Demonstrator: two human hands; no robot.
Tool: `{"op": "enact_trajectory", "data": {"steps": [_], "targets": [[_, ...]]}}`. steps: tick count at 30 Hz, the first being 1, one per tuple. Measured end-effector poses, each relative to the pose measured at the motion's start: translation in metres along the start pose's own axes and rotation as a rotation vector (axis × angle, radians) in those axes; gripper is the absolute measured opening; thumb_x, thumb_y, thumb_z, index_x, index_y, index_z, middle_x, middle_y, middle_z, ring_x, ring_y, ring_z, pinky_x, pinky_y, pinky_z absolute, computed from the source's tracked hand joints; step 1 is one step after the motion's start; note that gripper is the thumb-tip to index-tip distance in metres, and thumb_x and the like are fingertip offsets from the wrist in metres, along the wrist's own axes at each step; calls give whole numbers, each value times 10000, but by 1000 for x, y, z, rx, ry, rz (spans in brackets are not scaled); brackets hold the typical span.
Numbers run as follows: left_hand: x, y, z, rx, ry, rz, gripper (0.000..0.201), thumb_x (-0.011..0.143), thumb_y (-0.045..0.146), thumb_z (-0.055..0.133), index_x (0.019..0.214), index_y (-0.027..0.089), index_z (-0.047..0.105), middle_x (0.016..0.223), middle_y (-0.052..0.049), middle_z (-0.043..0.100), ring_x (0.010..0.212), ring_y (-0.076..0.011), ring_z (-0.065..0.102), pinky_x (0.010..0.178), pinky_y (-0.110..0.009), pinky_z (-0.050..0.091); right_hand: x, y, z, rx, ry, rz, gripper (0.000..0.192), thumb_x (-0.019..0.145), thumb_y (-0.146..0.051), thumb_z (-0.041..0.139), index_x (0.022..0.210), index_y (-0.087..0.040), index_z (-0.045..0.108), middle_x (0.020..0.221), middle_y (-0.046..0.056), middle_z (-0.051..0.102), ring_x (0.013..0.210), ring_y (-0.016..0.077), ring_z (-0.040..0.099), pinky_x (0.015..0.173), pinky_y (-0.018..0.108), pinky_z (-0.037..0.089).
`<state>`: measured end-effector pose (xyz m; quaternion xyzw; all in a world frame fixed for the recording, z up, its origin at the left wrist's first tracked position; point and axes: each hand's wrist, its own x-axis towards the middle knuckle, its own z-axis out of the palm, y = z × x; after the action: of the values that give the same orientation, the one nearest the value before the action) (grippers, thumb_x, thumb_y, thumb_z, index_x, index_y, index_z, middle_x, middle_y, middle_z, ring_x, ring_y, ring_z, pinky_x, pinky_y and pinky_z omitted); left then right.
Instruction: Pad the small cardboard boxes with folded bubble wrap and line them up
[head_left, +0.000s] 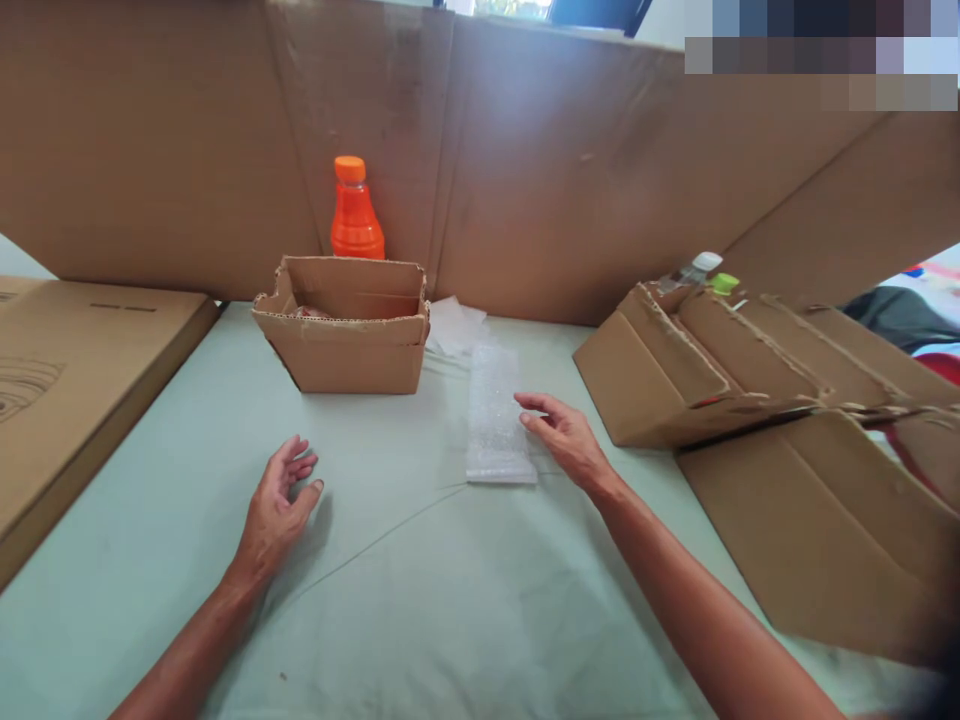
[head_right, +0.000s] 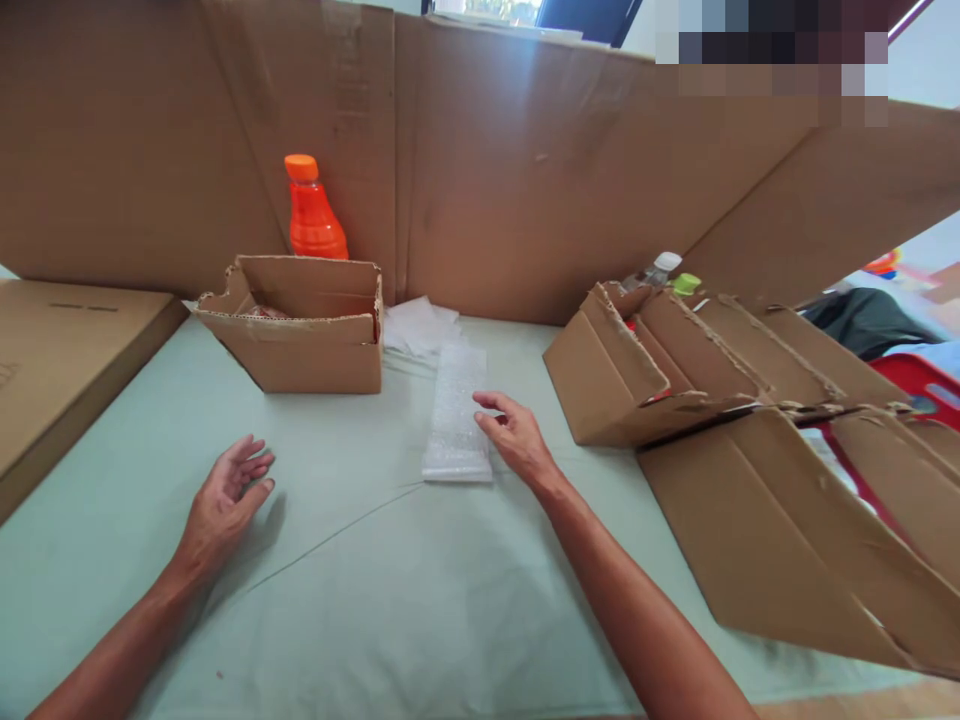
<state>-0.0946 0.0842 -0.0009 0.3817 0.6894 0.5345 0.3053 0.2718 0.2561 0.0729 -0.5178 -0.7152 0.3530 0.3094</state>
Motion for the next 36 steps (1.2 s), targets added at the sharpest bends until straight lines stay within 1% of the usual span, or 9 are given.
{"op": "enact_trajectory", "data": {"steps": [2,8,11,14,20,24,28,33,36], "targets": [[-14,1,-1,44,-43,-23,680,763,420,678,1378,188,499,1316,-150,615,1196,-281,611,1085,-491,447,-17,4,-5,-71,-49,-8,372,878,-375,598,1204,-221,693,1258,88,708,970,231,692,901,416,555],[-58,3,4,112,-105,-37,569,815,422,634,1328,187,560,1259,-133,652,1158,-268,628,1013,-443,510,-52,22,1,-314,-204,-251,558,839,-283,638,1393,-277,574,1474,95,562,1360,284,517,1086,500,455],[-75,6,9,126,-131,7,481,831,389,625,1276,205,605,1246,-115,653,1120,-252,640,977,-414,530,-56,29,10,-445,-186,-283,457,821,-168,597,1264,-251,674,1444,116,586,1348,308,527,1092,554,434],[-85,12,15,147,-154,53,413,841,343,613,1233,214,639,1232,-101,657,1085,-241,652,921,-384,556,-59,26,20,-401,-189,-306,306,853,-140,541,1063,-213,751,1363,133,643,1298,304,572,1074,550,456],[-106,34,29,263,-319,145,483,850,217,533,1328,227,595,1423,-120,562,1157,-262,628,524,-227,514,-92,-4,26,-122,-383,-284,272,906,-226,558,1099,-280,742,1389,72,631,1285,259,588,1006,474,531],[-118,46,40,301,-431,280,609,810,130,523,1414,213,518,1462,-135,535,1312,-287,544,811,-338,601,-119,-17,18,-52,-547,-328,326,879,-359,685,1201,-319,716,1368,59,651,1295,276,581,1060,500,491],[-120,50,50,304,-474,350,602,815,106,498,1408,207,515,1417,-131,571,1314,-268,542,1064,-449,505,-133,-13,18,-83,-388,-256,289,933,-401,627,1183,-286,715,1319,81,676,1252,268,607,1066,502,477],[-112,54,67,309,-489,399,650,797,123,525,1439,211,482,1371,-127,590,1289,-273,542,1097,-468,468,-145,1,45,-322,-184,-288,377,868,-415,697,1190,-219,679,1418,161,595,1336,359,517,1062,580,426],[-108,54,76,302,-517,449,712,766,116,535,1467,197,441,1387,-140,571,1302,-287,526,1112,-489,448,-154,4,62,-316,-153,-332,204,858,-320,695,1025,-207,664,1402,164,603,1336,357,515,1040,566,437]]}}
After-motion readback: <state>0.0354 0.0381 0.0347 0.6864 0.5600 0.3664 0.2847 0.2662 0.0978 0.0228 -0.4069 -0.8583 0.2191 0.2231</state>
